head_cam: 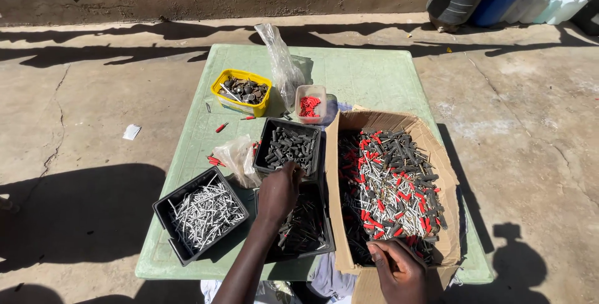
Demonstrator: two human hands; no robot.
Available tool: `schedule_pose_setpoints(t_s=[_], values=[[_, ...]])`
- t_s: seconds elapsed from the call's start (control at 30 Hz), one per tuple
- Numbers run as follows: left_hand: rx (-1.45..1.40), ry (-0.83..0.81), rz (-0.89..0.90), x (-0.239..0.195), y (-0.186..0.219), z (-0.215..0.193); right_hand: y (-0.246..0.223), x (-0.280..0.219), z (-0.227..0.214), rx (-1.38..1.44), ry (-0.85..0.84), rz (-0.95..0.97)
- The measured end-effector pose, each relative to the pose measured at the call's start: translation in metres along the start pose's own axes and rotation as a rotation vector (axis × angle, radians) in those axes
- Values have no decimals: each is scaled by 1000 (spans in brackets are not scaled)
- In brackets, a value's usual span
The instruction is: Assembling red plastic caps onto metal screws and sorting them into various containers on a table.
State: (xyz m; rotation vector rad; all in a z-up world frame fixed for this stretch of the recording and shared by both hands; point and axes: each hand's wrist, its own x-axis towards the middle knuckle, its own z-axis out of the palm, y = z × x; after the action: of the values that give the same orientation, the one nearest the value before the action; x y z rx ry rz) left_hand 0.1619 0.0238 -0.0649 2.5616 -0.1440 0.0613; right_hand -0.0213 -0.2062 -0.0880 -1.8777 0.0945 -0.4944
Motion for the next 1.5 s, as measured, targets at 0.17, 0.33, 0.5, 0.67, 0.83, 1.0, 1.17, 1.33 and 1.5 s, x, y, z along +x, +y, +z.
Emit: schedule_pose_setpoints(t_s=[0.17, 0.33, 0.5, 0.67, 0.83, 1.0, 1.17, 1.33, 1.5], values=[[-134, 26, -39, 17, 18, -15, -15, 7, -6, -116, 20, -128], [-85, -80, -48, -32, 24, -37, -21, 0, -12, -79, -28, -132], [103, -127, -65, -60, 2, -31, -26, 5, -11, -72, -93, -108], [-11, -187, -105, -67, 4, -29, -25, 8, -8, -81, -83, -107], [69, -309, -191, -80, 12, -36, -17, 3, -23, 11, -93, 86], [12, -214, -180, -117, -27, -8, 5, 46, -50, 272, 250, 307], [11, -214, -165, -141, -49, 20, 29, 129, -66, -114, 60, 293], [41, -228, -124, -147, -46, 19, 84, 182, -51, -647, -329, -58], [23, -231, -143, -153, -52, 16, 77, 187, -42, -948, -599, -228]])
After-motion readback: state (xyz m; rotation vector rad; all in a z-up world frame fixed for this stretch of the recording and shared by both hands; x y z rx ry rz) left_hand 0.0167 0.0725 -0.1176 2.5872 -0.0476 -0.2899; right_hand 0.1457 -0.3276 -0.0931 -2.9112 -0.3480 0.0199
